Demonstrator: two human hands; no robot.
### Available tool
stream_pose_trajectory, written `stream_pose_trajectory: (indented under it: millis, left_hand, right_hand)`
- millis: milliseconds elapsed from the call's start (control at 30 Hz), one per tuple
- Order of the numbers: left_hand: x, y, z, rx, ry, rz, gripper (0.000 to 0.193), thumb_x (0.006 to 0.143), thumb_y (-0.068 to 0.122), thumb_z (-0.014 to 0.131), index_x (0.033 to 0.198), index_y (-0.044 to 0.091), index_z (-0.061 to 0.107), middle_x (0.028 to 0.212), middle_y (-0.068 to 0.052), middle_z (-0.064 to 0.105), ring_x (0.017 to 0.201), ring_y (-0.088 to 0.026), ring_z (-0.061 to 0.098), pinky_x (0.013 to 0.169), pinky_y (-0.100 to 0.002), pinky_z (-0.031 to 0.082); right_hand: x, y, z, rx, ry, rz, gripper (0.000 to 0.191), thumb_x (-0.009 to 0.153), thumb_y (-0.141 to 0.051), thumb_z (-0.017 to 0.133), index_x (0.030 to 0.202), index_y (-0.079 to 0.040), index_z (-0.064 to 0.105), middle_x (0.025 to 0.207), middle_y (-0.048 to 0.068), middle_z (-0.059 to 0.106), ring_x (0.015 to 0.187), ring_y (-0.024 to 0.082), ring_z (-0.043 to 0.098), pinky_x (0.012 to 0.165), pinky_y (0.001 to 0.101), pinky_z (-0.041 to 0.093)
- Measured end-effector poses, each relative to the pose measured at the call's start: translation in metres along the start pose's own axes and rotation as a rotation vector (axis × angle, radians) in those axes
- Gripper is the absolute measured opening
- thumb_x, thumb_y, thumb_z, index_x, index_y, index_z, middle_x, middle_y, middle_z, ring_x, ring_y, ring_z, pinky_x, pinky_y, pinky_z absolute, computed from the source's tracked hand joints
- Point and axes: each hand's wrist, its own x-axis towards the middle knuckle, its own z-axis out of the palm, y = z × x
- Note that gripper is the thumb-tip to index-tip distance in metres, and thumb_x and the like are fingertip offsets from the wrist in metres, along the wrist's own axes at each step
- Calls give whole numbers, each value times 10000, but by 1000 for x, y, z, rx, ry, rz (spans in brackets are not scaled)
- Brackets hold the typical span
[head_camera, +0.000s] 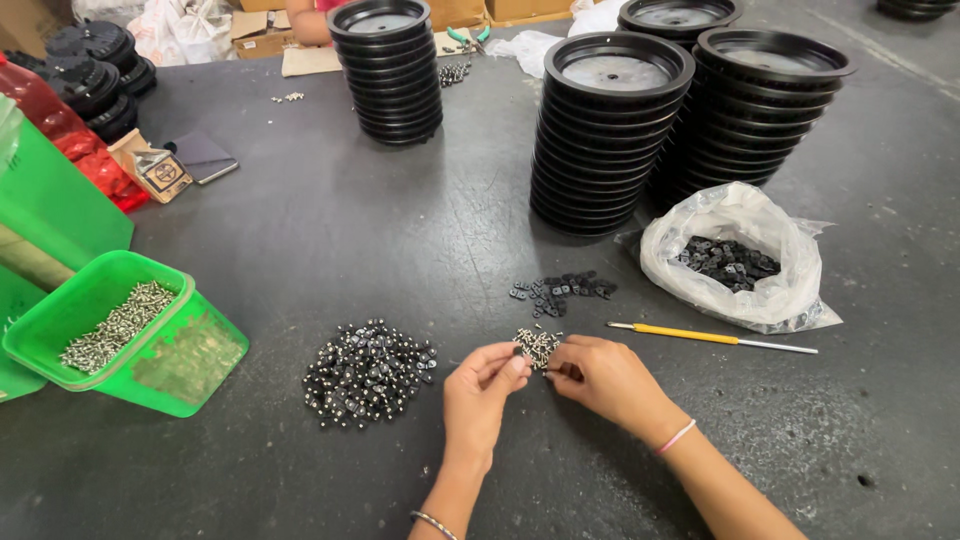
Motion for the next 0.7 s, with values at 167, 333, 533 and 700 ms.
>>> stream_pose_trajectory:
  millis: [167,333,533,700]
  left_hand:
    - [-1,-2,2,76,13,21,225,864,30,742,1077,-40,739,957,-106,791,800,-130,724,754,-274,610]
    - [-4,-1,4,49,-7,-39,211,858,53,766,1041,-46,734,913,-109,784,776,-132,731,728,-276,613]
    - [-7,1,5,-45,-53,-69,193,867,56,762,1029,-44,732,898,-104,778,774,-134,730,726,-273,606]
    - [-6,1,4,-29,-57,-70,184,867,56,768,1021,-41,735,888,-99,774,776,-132,729,730,-271,602]
  right_hand:
    - [5,13,8,683,46,185,164,886,-113,740,1014,-14,765,894,34,777,781,80,701,728,254,580]
    - [8,22,20,920,45,172,175,907,-94,710,1042,11,745,950,15,763,845,69,687,787,247,572]
    - [5,24,26,872,59,93,167,920,-85,710,1052,4,759,993,12,734,918,75,678,829,247,559]
    - [6,22,25,903,50,119,168,925,-87,702,1058,1,753,996,16,744,915,83,683,830,262,572]
